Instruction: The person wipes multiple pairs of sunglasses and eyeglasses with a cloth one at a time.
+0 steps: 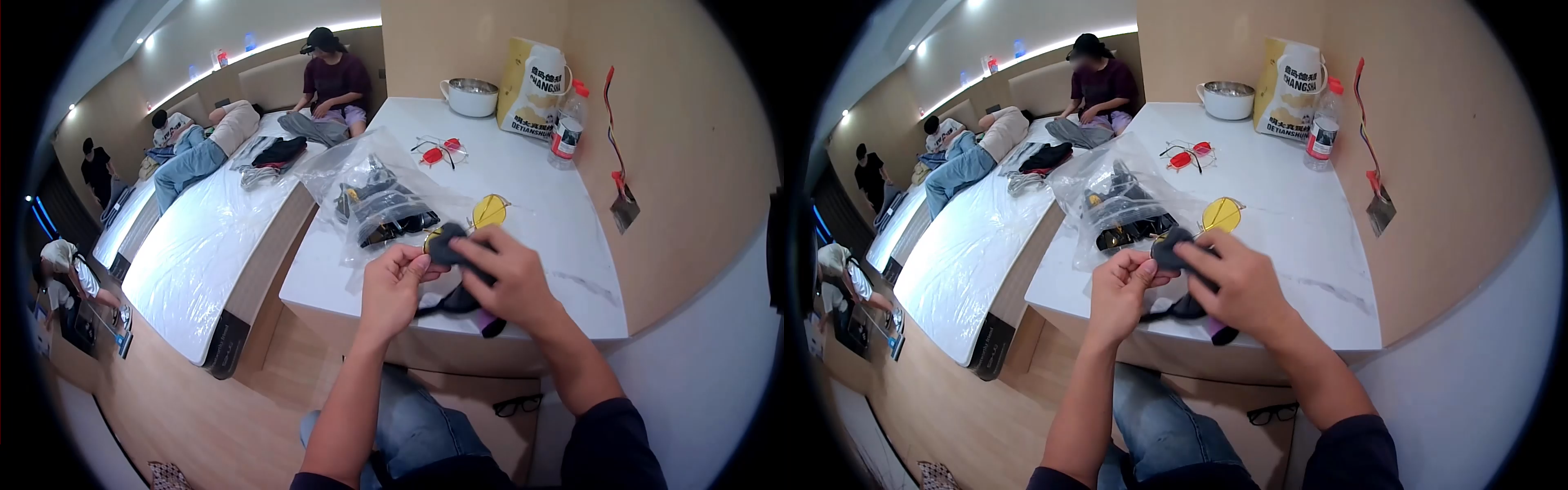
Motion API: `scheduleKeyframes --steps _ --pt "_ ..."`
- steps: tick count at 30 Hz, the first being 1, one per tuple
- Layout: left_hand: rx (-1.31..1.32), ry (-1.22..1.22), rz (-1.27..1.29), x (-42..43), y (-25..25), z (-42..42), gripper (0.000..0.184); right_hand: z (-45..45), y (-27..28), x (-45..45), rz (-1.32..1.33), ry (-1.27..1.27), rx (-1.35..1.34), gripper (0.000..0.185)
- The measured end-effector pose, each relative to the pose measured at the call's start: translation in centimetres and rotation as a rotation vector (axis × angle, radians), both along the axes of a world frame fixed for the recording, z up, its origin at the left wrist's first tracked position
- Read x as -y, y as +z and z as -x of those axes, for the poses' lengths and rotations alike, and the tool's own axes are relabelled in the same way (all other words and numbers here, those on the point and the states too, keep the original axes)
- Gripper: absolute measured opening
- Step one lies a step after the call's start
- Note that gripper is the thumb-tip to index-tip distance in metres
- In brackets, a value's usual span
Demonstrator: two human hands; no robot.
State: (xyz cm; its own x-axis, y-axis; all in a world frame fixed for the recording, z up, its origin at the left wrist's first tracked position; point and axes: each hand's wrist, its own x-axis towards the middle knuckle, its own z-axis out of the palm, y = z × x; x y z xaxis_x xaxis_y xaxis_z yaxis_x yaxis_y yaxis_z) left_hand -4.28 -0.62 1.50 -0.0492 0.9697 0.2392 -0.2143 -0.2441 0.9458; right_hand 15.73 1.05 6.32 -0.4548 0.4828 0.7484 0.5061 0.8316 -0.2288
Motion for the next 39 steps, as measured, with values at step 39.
scheduleKeyframes --steps 39 --pt "-0.014 -0.017 0.019 0.34 0.48 -0.12 0.013 -0.43 -0.19 -0.31 0.057 -0.093 -0.038 0.037"
